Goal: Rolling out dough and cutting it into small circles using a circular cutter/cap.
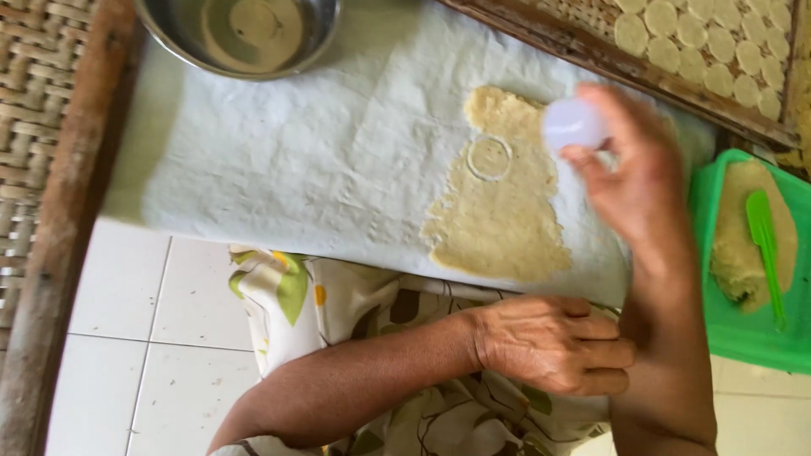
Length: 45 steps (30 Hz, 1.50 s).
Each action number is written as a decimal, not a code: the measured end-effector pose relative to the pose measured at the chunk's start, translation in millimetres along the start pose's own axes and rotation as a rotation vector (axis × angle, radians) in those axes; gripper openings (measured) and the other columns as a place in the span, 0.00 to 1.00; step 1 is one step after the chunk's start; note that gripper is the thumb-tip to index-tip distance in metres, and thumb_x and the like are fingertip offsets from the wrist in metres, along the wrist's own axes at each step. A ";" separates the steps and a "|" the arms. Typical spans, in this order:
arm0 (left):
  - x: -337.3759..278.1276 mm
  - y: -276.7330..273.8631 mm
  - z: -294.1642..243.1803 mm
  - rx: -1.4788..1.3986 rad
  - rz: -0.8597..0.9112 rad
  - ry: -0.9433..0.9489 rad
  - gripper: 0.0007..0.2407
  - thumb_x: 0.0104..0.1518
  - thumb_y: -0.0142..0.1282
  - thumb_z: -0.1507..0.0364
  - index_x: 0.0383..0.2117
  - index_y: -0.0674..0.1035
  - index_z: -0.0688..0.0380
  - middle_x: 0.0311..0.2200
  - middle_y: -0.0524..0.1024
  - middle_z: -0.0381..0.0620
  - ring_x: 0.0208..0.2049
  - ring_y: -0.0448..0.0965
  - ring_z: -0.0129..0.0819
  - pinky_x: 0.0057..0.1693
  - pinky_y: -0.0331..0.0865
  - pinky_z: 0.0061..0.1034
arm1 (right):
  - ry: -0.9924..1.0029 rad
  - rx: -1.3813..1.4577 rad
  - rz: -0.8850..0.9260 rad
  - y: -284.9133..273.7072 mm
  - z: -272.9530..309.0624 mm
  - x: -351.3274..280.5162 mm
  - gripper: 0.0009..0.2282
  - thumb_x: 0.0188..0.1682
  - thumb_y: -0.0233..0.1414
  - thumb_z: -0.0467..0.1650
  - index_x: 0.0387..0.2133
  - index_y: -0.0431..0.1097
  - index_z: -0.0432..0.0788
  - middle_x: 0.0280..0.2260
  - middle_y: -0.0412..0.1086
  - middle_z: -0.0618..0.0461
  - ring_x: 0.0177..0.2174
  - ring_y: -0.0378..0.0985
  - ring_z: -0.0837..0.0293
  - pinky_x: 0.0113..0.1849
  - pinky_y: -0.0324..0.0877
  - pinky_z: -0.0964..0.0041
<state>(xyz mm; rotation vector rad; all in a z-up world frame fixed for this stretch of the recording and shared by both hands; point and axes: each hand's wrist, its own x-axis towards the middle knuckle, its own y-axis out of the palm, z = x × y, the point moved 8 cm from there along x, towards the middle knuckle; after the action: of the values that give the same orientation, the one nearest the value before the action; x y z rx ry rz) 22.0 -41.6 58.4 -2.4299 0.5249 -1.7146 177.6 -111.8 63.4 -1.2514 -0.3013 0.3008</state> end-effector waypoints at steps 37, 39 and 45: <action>-4.7 13.2 1.2 -0.020 0.052 -0.018 0.01 0.58 0.55 0.73 0.31 0.76 0.53 0.37 0.71 0.43 0.36 0.72 0.37 0.42 0.69 0.31 | -0.068 -0.079 0.077 30.6 7.2 -12.8 0.23 0.43 0.60 0.19 0.56 0.70 0.32 0.55 0.71 0.34 0.44 0.79 0.43 0.42 0.73 0.54; -3.3 11.1 0.4 -0.018 0.043 -0.012 0.01 0.58 0.56 0.72 0.31 0.76 0.53 0.37 0.71 0.43 0.36 0.72 0.37 0.43 0.69 0.30 | -0.069 -0.082 0.082 30.0 7.7 -13.9 0.24 0.43 0.60 0.19 0.56 0.71 0.32 0.55 0.71 0.34 0.43 0.79 0.43 0.42 0.73 0.55; -6.3 16.1 -0.2 -0.021 0.086 -0.003 0.02 0.58 0.55 0.72 0.33 0.76 0.52 0.39 0.71 0.43 0.38 0.72 0.38 0.43 0.70 0.32 | -0.034 -0.059 0.087 29.5 7.7 -11.8 0.23 0.42 0.60 0.19 0.55 0.71 0.32 0.54 0.71 0.34 0.45 0.78 0.41 0.44 0.72 0.53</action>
<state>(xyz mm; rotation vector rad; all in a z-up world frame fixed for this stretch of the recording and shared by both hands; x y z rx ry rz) 16.6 -54.5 48.2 -2.3869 0.6403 -1.6791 162.1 -101.2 36.7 -1.3204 -0.2874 0.3904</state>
